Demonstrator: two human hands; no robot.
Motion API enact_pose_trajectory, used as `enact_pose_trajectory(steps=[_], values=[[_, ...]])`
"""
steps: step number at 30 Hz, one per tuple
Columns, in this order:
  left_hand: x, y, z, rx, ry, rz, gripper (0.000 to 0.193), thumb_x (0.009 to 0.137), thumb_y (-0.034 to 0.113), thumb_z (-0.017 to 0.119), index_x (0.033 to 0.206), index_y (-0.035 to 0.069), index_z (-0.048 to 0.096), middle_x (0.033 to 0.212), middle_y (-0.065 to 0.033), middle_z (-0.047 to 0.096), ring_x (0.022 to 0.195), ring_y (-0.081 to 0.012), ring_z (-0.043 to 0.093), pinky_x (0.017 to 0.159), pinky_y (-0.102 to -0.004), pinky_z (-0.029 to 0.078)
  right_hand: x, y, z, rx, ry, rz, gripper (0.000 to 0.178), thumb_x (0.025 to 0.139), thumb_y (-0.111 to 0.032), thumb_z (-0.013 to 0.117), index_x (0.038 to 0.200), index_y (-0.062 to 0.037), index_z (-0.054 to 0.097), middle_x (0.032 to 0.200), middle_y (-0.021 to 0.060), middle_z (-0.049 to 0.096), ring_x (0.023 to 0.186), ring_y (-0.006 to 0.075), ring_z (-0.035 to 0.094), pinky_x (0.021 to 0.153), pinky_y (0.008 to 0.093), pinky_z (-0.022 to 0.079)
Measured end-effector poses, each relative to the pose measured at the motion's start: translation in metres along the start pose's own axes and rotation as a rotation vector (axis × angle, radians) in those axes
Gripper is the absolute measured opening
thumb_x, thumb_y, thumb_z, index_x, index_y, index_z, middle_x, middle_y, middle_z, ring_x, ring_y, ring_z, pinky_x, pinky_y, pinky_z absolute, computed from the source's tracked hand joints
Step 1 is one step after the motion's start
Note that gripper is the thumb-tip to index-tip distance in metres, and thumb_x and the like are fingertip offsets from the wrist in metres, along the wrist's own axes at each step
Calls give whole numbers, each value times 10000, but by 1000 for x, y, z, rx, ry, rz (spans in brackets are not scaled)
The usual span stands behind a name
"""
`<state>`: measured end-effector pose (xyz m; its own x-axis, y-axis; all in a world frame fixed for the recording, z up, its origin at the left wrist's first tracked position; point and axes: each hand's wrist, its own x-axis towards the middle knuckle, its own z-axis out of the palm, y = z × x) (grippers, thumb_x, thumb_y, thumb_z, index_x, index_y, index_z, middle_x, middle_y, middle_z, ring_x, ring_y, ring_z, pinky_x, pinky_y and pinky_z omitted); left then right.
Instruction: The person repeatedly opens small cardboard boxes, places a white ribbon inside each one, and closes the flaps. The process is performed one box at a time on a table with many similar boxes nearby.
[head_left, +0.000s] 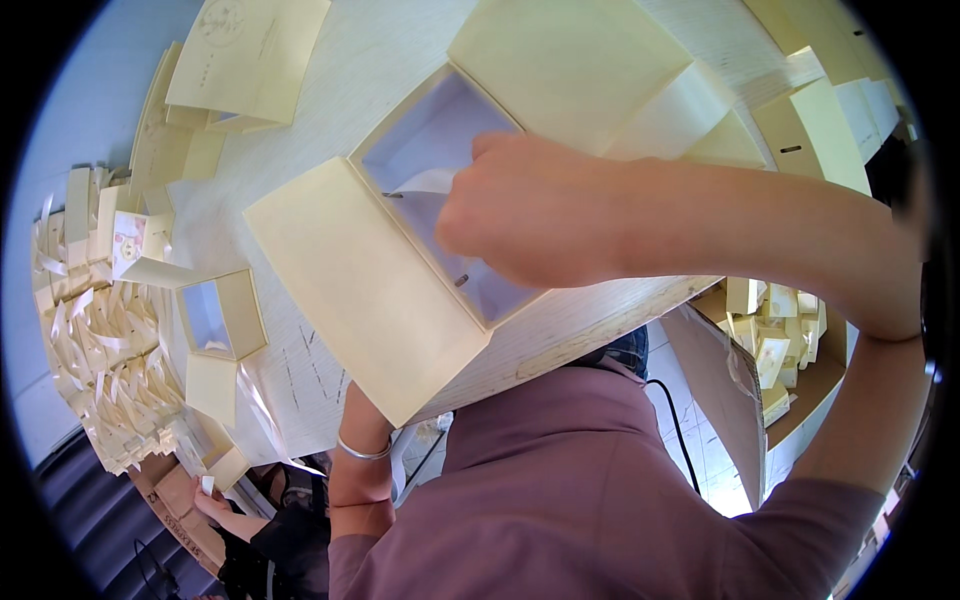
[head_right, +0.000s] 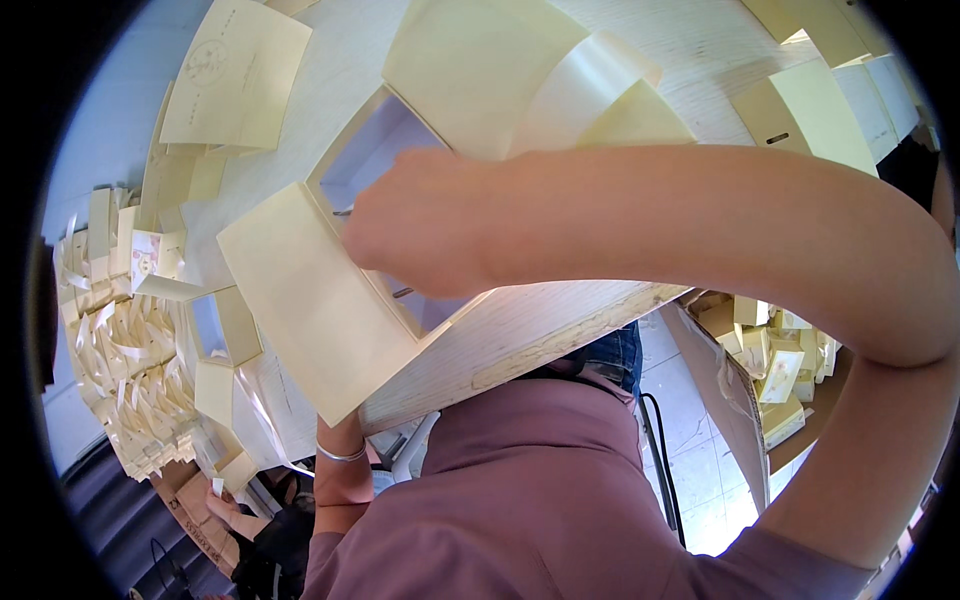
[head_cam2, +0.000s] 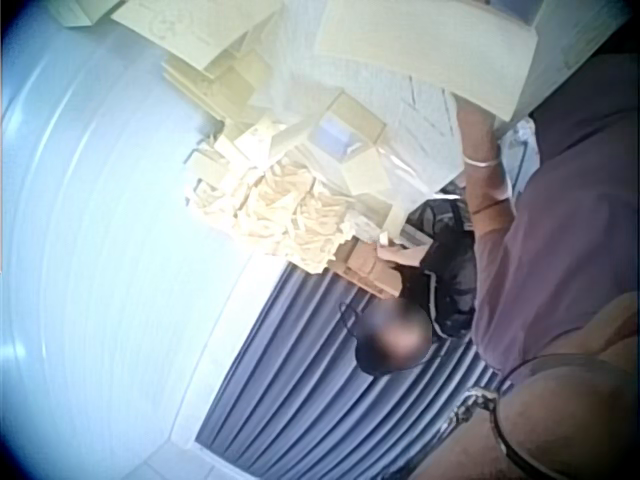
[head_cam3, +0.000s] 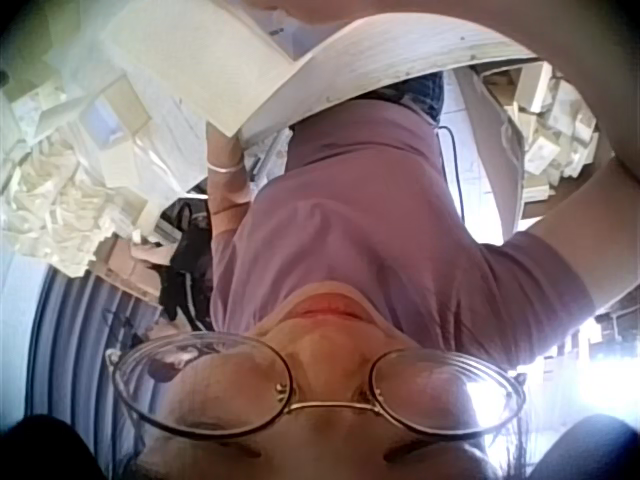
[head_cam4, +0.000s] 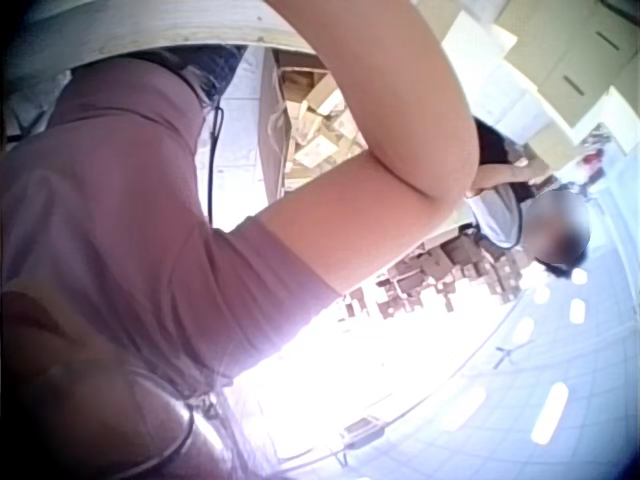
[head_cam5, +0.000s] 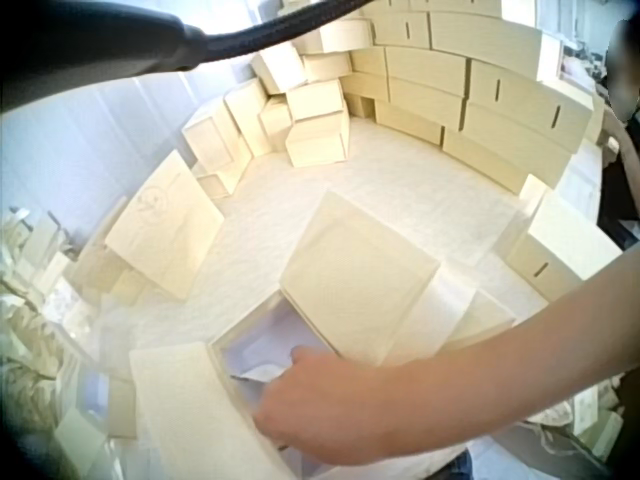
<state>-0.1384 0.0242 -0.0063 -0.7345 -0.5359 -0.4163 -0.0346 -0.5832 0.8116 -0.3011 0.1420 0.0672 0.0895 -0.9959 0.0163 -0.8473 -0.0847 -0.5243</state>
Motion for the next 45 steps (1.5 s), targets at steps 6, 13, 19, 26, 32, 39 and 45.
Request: enact_pose_trajectory(steps=[6, 13, 19, 26, 32, 39, 45], values=[[-2, 1, 1, 2, 0, 0, 95, 850, 117, 437, 803, 37, 454, 819, -55, 540, 790, -150, 537, 798, -286, 450, 1, -2, -2, 3, -76, -2, 65, 611, -1, 512, 587, -16, 571, 596, 153, 577, 590, 315, 515, 662, 359, 414], [-1, -1, 1, -2, -6, -1, 96, 850, 118, 437, 803, 37, 455, 813, -54, 539, 784, -150, 536, 797, -286, 450, -2, -2, -3, 52, -61, 44, 63, 621, -2, 515, 582, -8, 564, 579, 157, 567, 553, 321, 492, 671, 353, 404], [-2, 1, 2, -2, -7, 4, 97, 850, 119, 436, 802, 37, 455, 808, -52, 537, 779, -150, 535, 797, -285, 451, 1, -1, -2, 65, -74, 1, 63, 624, -11, 517, 579, -13, 561, 580, 155, 564, 556, 325, 503, 662, 366, 414], [-1, 2, 2, 2, -9, 3, 98, 851, 120, 436, 802, 37, 456, 802, -51, 536, 774, -149, 534, 796, -285, 451, 0, -1, 0, 52, 10, 23, 62, 616, -16, 525, 569, -12, 565, 563, 154, 559, 561, 329, 521, 658, 370, 415], [0, 2, 2, -5, -14, 6, 99, 851, 120, 435, 801, 38, 456, 797, -49, 534, 769, -149, 533, 795, -285, 452, -1, -3, -1, 54, -40, 35, 63, 616, -21, 528, 580, -15, 578, 578, 152, 571, 564, 327, 527, 666, 367, 416], [1, 3, 5, -9, -16, 10, 100, 851, 121, 435, 800, 38, 456, 791, -48, 532, 764, -148, 531, 794, -285, 452, 8, -7, 10, 57, -98, 20, 102, 653, -40, 534, 697, -32, 625, 664, 137, 601, 639, 290, 573, 661, 360, 412], [-5, 8, 1, -50, 28, 27, 101, 852, 122, 434, 800, 38, 457, 786, -46, 531, 759, -148, 530, 794, -285, 453, 4, -24, 12, -188, 118, -57, 181, 681, -47, 515, 834, -71, 609, 812, 115, 620, 727, 250, 564, 794, 381, 410]])
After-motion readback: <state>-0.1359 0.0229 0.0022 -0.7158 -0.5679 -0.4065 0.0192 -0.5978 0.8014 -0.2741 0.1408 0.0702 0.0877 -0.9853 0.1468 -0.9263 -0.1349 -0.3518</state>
